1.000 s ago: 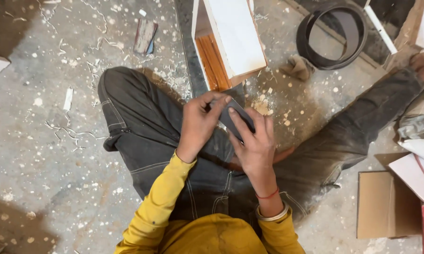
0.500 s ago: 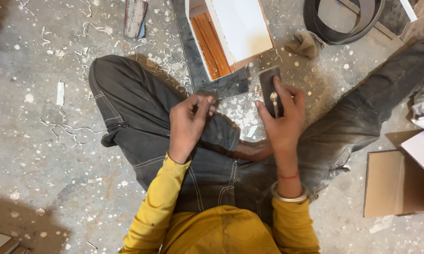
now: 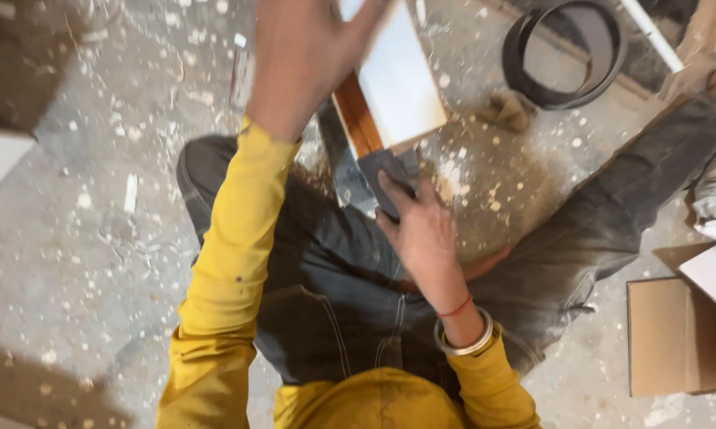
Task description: The person sits on the floor and sands small wooden boxes using a sanding block, rubbing the edges and surfaces of each box and turning the boxes over to sand different sides, working through several boxes one at a time.
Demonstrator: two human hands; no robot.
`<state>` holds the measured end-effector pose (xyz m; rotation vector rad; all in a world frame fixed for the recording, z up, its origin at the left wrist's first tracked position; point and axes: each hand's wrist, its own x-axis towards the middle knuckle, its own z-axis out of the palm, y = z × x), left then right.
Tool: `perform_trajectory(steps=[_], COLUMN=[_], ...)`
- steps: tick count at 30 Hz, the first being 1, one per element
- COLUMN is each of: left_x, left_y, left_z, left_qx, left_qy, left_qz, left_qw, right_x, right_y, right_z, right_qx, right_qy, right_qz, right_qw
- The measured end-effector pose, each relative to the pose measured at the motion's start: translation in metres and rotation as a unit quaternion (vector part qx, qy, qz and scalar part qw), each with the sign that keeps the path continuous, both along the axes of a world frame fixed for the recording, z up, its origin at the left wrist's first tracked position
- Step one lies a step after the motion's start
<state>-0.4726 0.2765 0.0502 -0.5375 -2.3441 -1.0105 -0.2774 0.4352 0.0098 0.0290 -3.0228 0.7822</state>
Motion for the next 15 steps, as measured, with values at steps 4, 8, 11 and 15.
perform_trajectory(steps=[4,8,11,15], left_x=[-0.026,-0.046,-0.061,-0.068], left_y=[0.034,0.048,0.057,0.058], left_z=[0.013,0.014,0.016,0.018], left_qx=[-0.036,-0.040,-0.047,-0.055], left_qy=[0.011,-0.003,-0.054,-0.009], left_qz=[-0.023,-0.003,0.032,0.024], left_qw=[0.999,0.999,0.997,0.998], right_x=[-0.009,-0.024,-0.038,-0.044], right_y=[0.002,0.009,0.018,0.029], right_z=[0.008,0.006,0.007,0.010], right_qx=[0.038,0.036,0.031,0.011], right_qy=[-0.045,-0.051,-0.032,-0.033], right_qz=[-0.010,-0.028,-0.028,-0.020], right_qw=[0.998,0.998,0.999,0.999])
